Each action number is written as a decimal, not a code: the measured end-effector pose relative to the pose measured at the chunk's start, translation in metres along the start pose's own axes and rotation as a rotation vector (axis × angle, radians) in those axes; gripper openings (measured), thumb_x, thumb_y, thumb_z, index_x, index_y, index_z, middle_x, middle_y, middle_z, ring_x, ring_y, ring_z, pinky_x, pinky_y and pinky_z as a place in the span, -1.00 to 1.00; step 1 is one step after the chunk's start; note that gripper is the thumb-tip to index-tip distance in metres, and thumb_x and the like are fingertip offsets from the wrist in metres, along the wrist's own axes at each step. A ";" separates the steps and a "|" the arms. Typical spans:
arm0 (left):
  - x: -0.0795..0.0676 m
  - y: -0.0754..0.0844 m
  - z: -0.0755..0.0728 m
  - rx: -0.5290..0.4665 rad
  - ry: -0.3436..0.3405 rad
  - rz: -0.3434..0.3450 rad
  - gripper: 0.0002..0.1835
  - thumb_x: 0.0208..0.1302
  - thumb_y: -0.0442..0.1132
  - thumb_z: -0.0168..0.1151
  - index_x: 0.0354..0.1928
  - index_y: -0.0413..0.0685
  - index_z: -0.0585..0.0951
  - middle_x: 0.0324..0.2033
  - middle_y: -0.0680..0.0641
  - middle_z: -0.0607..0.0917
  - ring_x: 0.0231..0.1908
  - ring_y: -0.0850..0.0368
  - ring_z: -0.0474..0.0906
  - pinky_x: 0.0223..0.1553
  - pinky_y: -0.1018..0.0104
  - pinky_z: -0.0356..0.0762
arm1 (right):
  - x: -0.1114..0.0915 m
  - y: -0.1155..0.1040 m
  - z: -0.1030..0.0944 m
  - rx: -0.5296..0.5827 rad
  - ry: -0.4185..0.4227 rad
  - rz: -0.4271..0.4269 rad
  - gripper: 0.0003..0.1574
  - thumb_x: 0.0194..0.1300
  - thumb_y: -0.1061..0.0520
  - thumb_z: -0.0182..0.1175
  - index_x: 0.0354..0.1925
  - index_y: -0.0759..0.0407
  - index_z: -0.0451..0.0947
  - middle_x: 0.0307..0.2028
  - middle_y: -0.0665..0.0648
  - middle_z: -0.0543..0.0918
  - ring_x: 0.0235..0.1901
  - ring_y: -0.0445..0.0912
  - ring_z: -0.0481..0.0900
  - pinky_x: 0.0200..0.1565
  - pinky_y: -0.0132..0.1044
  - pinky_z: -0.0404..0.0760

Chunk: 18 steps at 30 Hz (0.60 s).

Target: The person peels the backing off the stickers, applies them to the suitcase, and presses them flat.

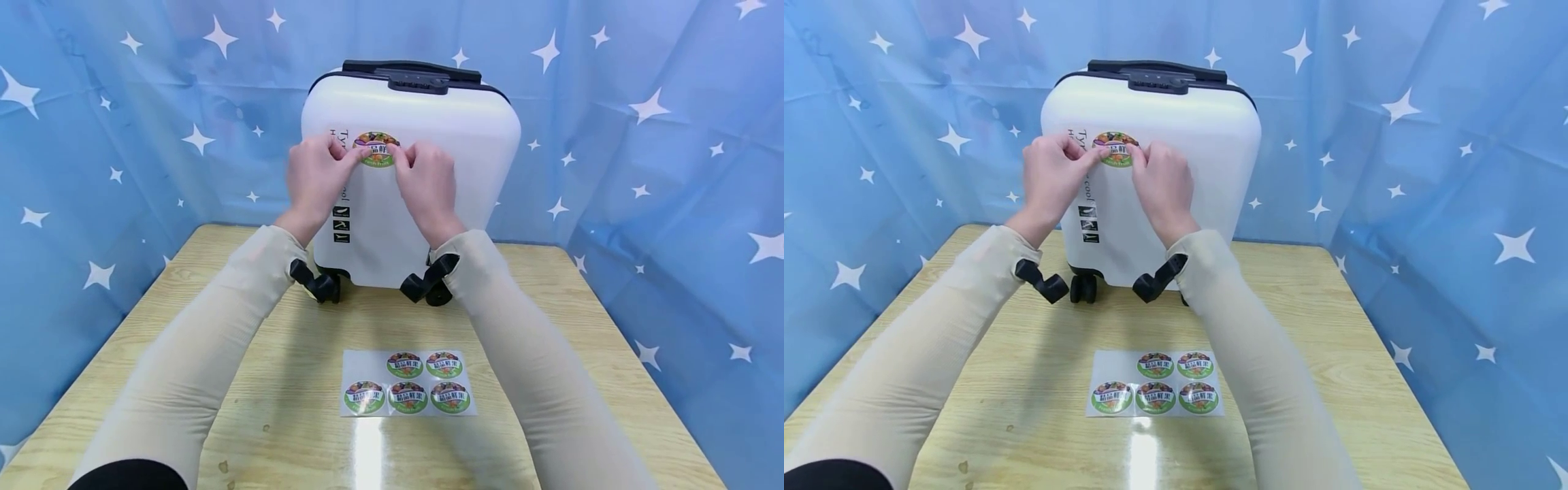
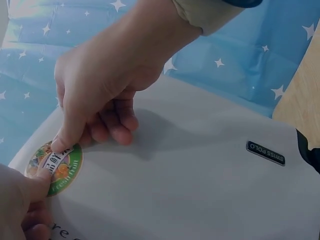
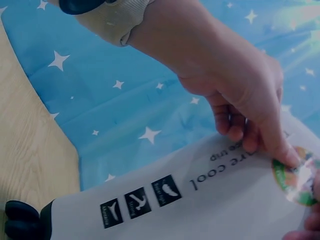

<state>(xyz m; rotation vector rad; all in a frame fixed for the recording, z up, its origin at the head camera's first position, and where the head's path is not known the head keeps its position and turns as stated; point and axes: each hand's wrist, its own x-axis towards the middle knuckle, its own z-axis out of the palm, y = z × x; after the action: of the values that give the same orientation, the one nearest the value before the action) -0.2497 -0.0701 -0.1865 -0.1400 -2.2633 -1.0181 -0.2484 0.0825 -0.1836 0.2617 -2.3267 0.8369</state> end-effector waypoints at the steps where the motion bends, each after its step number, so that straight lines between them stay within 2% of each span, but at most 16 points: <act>1: -0.001 -0.001 0.001 -0.001 -0.004 -0.003 -0.54 0.10 0.19 0.25 -0.58 -0.08 0.56 -0.57 0.01 0.61 -0.53 0.19 0.44 -0.59 0.37 0.29 | -0.002 0.001 0.001 0.006 -0.001 0.000 -0.54 0.30 -0.15 0.10 -0.36 0.21 0.64 -0.56 0.07 0.57 -0.56 -0.17 0.45 -0.52 -0.43 0.40; 12: -0.009 -0.007 0.009 -0.037 0.009 0.043 -0.56 0.14 0.14 0.25 -0.61 -0.07 0.54 -0.62 0.03 0.59 -0.60 0.20 0.43 -0.61 0.36 0.31 | -0.014 0.012 0.011 0.060 0.029 -0.046 -0.54 0.32 -0.11 0.09 -0.53 0.18 0.54 -0.67 0.03 0.49 -0.69 -0.20 0.42 -0.58 -0.38 0.36; 18: -0.013 -0.009 0.013 -0.064 0.022 0.065 -0.57 0.14 0.12 0.26 -0.61 -0.09 0.52 -0.64 0.01 0.57 -0.60 0.19 0.43 -0.60 0.36 0.29 | -0.017 0.014 0.014 0.078 0.025 -0.039 -0.56 0.33 -0.09 0.09 -0.54 0.18 0.52 -0.68 0.03 0.48 -0.70 -0.20 0.42 -0.59 -0.38 0.36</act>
<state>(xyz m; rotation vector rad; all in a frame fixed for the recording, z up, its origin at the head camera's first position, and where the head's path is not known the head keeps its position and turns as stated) -0.2490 -0.0651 -0.2061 -0.2274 -2.1926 -1.0533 -0.2476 0.0843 -0.2097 0.3272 -2.2616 0.9083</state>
